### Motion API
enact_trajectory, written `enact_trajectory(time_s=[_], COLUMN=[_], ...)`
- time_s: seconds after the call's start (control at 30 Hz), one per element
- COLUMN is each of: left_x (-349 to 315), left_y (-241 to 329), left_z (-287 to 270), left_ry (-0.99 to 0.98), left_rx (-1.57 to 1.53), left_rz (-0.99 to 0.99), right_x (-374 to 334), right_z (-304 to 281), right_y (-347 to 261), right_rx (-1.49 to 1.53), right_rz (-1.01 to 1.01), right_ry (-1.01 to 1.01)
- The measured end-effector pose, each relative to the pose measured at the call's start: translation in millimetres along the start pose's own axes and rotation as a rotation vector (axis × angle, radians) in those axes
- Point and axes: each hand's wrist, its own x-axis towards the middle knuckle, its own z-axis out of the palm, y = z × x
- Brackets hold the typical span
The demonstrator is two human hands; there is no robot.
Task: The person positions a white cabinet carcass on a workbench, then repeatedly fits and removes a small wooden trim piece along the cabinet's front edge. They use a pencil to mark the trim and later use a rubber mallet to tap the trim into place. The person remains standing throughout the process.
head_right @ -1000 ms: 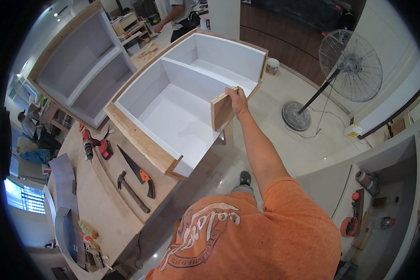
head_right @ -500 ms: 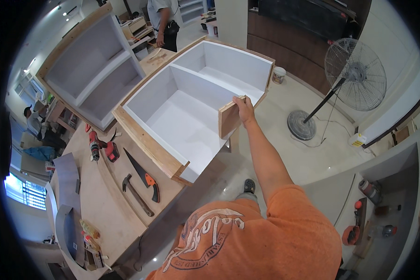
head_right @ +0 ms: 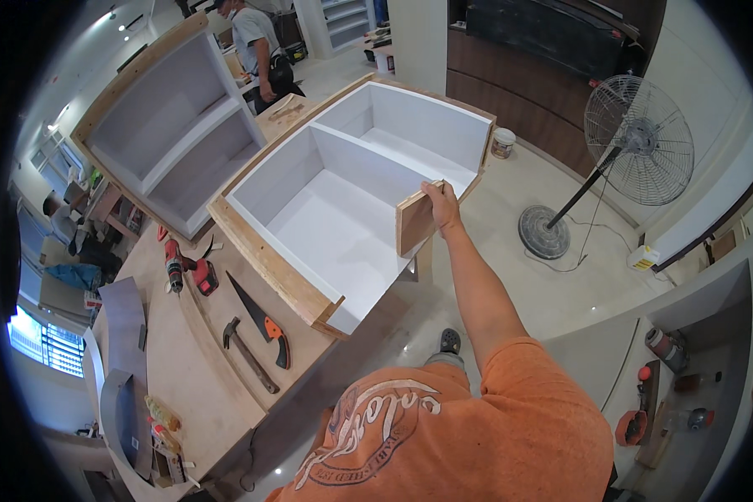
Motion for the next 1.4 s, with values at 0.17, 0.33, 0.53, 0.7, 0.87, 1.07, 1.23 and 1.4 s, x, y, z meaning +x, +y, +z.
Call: enact_trajectory(time_s=[0.17, 0.33, 0.53, 0.7, 0.87, 1.07, 1.23, 1.4], left_x=[6, 9, 26, 43, 12, 2, 31, 73], left_y=[-6, -7, 11, 48, 180, 299, 375, 440], left_z=[1, 7, 6, -5, -69, -123, -138, -144], left_ry=[-0.03, 0.027, 0.005, -0.038, -0.151, -0.109, 0.047, 0.301], left_rx=[0.05, 0.016, 0.041, -0.141, -0.641, -0.475, -0.49, -0.525], left_rz=[0.042, 0.072, 0.084, 0.116, 0.151, 0.342, 0.399, 0.431], right_x=[-3, 7, 6, 1, 0, 7, 14, 13], right_z=[2, -6, -6, -3, -11, -14, -23, -24], right_y=[-4, 9, 3, -6, -8, -15, -11, -19], right_rx=[-0.017, -0.009, 0.0, -0.061, -0.091, -0.154, -0.203, -0.233], right_rz=[0.01, -0.005, 0.024, 0.047, 0.042, 0.088, 0.091, 0.119], right_ry=[0.003, -0.009, -0.026, -0.096, -0.068, -0.158, -0.227, -0.319])
